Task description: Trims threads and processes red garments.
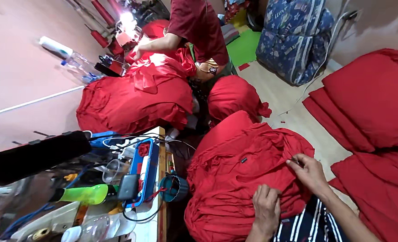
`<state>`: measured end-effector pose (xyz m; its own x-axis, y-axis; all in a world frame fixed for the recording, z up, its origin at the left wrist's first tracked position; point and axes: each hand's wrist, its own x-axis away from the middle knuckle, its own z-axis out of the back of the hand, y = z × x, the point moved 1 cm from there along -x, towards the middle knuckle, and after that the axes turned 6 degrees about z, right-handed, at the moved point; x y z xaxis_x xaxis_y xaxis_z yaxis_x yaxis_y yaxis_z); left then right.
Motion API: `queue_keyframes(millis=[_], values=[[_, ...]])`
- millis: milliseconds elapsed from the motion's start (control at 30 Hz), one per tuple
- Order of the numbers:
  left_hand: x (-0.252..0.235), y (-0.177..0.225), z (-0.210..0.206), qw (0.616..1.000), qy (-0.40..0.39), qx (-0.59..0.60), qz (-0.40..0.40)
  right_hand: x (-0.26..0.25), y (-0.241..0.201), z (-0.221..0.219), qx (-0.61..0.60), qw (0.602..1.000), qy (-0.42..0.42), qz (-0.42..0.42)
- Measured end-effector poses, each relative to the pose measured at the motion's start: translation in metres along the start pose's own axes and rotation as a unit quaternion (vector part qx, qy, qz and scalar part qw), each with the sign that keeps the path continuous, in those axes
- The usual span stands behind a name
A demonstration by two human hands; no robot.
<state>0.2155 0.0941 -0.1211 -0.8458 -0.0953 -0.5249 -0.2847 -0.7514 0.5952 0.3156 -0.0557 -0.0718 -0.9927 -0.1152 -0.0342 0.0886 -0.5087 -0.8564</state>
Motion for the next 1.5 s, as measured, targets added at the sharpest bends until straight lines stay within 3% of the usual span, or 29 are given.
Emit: queue_keyframes(millis=[133, 200, 267, 433, 633, 900, 1033, 1200, 1500], values=[[-0.008, 0.001, 0.029, 0.996, 0.047, 0.050, -0.054, 0.017, 0.013, -0.006, -0.183, 0.976, 0.109, -0.048], [-0.002, -0.001, 0.039, 0.995, 0.029, 0.028, -0.093, 0.032, 0.020, -0.007, -0.310, 0.933, 0.146, -0.112], [0.010, -0.005, 0.038, 0.993, -0.013, -0.010, -0.120, 0.045, 0.034, -0.007, -0.357, 0.907, 0.157, -0.161], [0.025, -0.019, 0.016, 0.986, -0.103, -0.081, -0.098, 0.050, 0.065, -0.018, -0.342, 0.906, 0.134, -0.209], [0.015, -0.015, 0.022, 0.981, -0.178, -0.041, -0.064, 0.048, 0.066, -0.018, -0.339, 0.916, 0.112, -0.182], [-0.011, -0.005, 0.021, 0.979, -0.193, 0.049, 0.047, 0.046, 0.071, -0.022, -0.319, 0.926, 0.110, -0.167], [-0.030, 0.006, 0.013, 0.977, -0.194, 0.078, 0.030, 0.046, 0.072, -0.023, -0.312, 0.931, 0.106, -0.156], [-0.040, 0.001, -0.010, 0.961, -0.264, 0.086, 0.010, 0.048, 0.072, -0.022, -0.292, 0.938, 0.101, -0.156], [-0.027, -0.014, -0.027, 0.983, -0.152, 0.098, -0.034, 0.052, 0.073, -0.018, -0.246, 0.958, 0.072, -0.132]])
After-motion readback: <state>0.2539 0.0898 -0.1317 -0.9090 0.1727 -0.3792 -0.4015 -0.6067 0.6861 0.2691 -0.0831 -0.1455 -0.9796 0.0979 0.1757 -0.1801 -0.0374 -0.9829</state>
